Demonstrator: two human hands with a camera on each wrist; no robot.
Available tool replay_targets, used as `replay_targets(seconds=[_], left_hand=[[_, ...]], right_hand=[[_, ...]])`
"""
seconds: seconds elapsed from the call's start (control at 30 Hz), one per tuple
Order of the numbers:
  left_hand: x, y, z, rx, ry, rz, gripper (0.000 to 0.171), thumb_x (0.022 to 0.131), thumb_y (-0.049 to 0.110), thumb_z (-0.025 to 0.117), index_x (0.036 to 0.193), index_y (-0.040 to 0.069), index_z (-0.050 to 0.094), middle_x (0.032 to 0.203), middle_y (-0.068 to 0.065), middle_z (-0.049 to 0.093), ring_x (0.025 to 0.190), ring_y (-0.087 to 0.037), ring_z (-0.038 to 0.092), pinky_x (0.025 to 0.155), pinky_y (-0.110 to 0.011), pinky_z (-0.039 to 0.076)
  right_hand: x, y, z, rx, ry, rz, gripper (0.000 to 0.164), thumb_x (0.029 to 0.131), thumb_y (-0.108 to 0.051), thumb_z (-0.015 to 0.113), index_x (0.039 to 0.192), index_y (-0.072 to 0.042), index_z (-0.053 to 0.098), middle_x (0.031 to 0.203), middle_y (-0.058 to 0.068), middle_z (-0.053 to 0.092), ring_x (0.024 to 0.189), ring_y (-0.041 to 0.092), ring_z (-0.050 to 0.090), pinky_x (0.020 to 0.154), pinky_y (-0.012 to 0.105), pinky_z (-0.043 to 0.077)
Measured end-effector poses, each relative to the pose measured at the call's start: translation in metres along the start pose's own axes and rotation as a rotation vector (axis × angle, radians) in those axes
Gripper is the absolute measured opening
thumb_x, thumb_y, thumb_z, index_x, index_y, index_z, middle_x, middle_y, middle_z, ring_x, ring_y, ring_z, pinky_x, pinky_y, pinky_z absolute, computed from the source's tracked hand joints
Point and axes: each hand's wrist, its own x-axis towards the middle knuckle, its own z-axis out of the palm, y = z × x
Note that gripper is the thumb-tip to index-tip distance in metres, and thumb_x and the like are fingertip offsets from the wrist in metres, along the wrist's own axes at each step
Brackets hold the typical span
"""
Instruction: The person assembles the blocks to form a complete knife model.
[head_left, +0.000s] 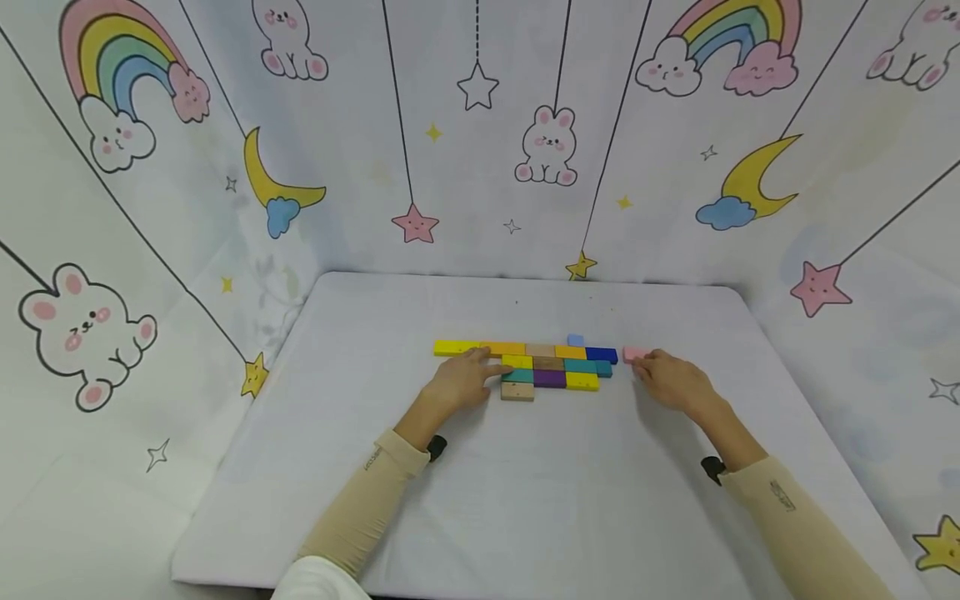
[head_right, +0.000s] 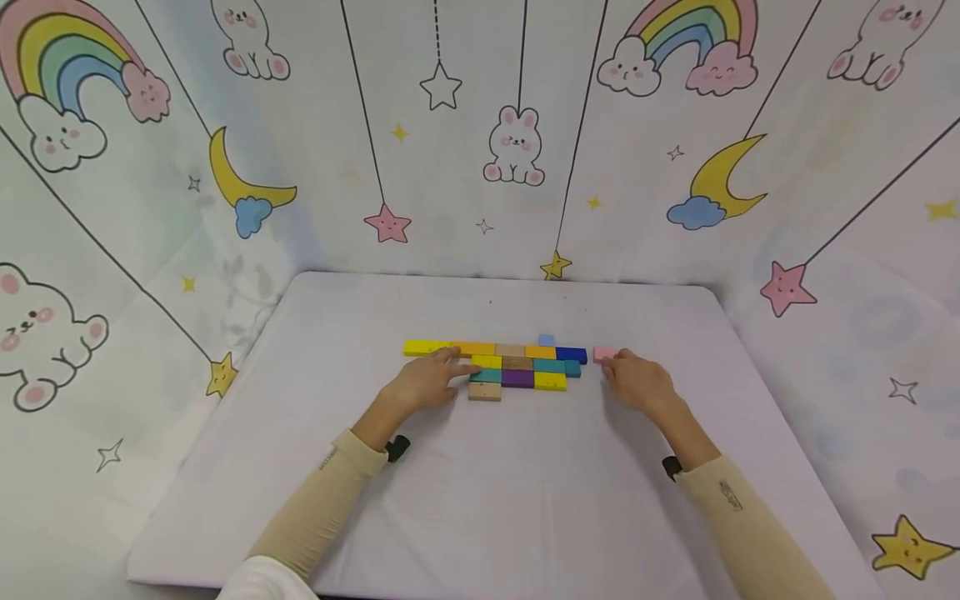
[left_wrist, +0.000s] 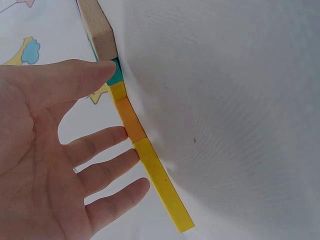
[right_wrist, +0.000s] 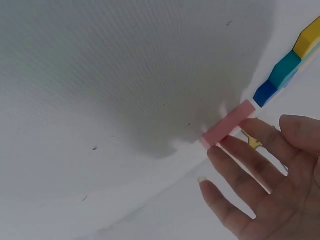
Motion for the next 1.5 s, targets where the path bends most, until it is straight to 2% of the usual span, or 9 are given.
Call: replay_targets(seconds=[0.3,0.5,0.63,0.83,1.07,1.27,1.5], left_hand=[[-0.002,-0.001,-0.002,0.001,0.004,-0.005,0.050,0.106,0.022,0.058,0.154,0.038,0.053,0.165,-0.011,0.039,0.151,-0.030,0.038,0.117,-0.048,0.042],[-0.002,-0.001,-0.001,0.013,0.002,0.001,0.050,0.106,0.023,0.059,0.154,0.038,0.053,0.164,-0.011,0.040,0.151,-0.030,0.039,0.117,-0.048,0.042],[-0.001,-0.002,0.002,0.014,0.005,0.001,0.050,0.106,0.023,0.059,0.154,0.038,0.053,0.164,-0.011,0.040,0.151,-0.030,0.038,0.117,-0.049,0.042],[0.000,-0.003,0.002,0.011,0.011,0.005,0.051,0.106,0.024,0.059,0.155,0.038,0.052,0.165,-0.012,0.039,0.151,-0.030,0.039,0.116,-0.049,0.043],[0.001,-0.001,0.001,0.006,0.011,0.011,0.052,0.106,0.024,0.060,0.155,0.037,0.052,0.165,-0.012,0.039,0.151,-0.031,0.040,0.117,-0.049,0.042],[0.002,-0.002,0.003,0.006,0.002,0.011,0.051,0.107,0.024,0.058,0.155,0.038,0.051,0.165,-0.012,0.039,0.152,-0.030,0.038,0.117,-0.049,0.042],[0.001,-0.002,0.002,0.005,0.003,0.013,0.050,0.107,0.025,0.058,0.155,0.038,0.051,0.165,-0.011,0.039,0.152,-0.030,0.038,0.117,-0.049,0.042]], right_hand=[[-0.014,-0.011,0.002,-0.011,0.037,-0.012,0.037,0.107,-0.018,0.055,0.135,0.004,0.067,0.120,0.026,0.066,0.103,0.042,0.067,0.088,0.057,0.058],[-0.023,-0.017,0.004,0.006,0.060,-0.026,0.033,0.108,-0.019,0.056,0.124,0.004,0.072,0.118,0.025,0.067,0.097,0.038,0.069,0.083,0.053,0.060],[-0.029,-0.022,0.005,0.001,0.078,-0.043,0.032,0.106,-0.016,0.058,0.127,0.004,0.071,0.118,0.026,0.068,0.094,0.037,0.070,0.080,0.052,0.061],[-0.038,-0.026,0.008,-0.015,0.092,-0.051,0.035,0.104,-0.015,0.061,0.135,0.002,0.067,0.119,0.026,0.067,0.098,0.039,0.069,0.083,0.053,0.060],[-0.046,-0.030,0.010,-0.012,0.138,-0.083,0.033,0.103,-0.013,0.062,0.131,0.003,0.069,0.119,0.027,0.068,0.100,0.042,0.070,0.081,0.053,0.061],[-0.051,-0.034,0.012,-0.026,0.144,-0.092,0.035,0.104,-0.015,0.062,0.134,0.001,0.068,0.120,0.026,0.069,0.105,0.043,0.070,0.085,0.055,0.060],[-0.059,-0.044,0.015,0.002,0.175,-0.102,0.035,0.103,-0.014,0.063,0.133,0.001,0.069,0.120,0.027,0.070,0.106,0.045,0.070,0.085,0.057,0.059]])
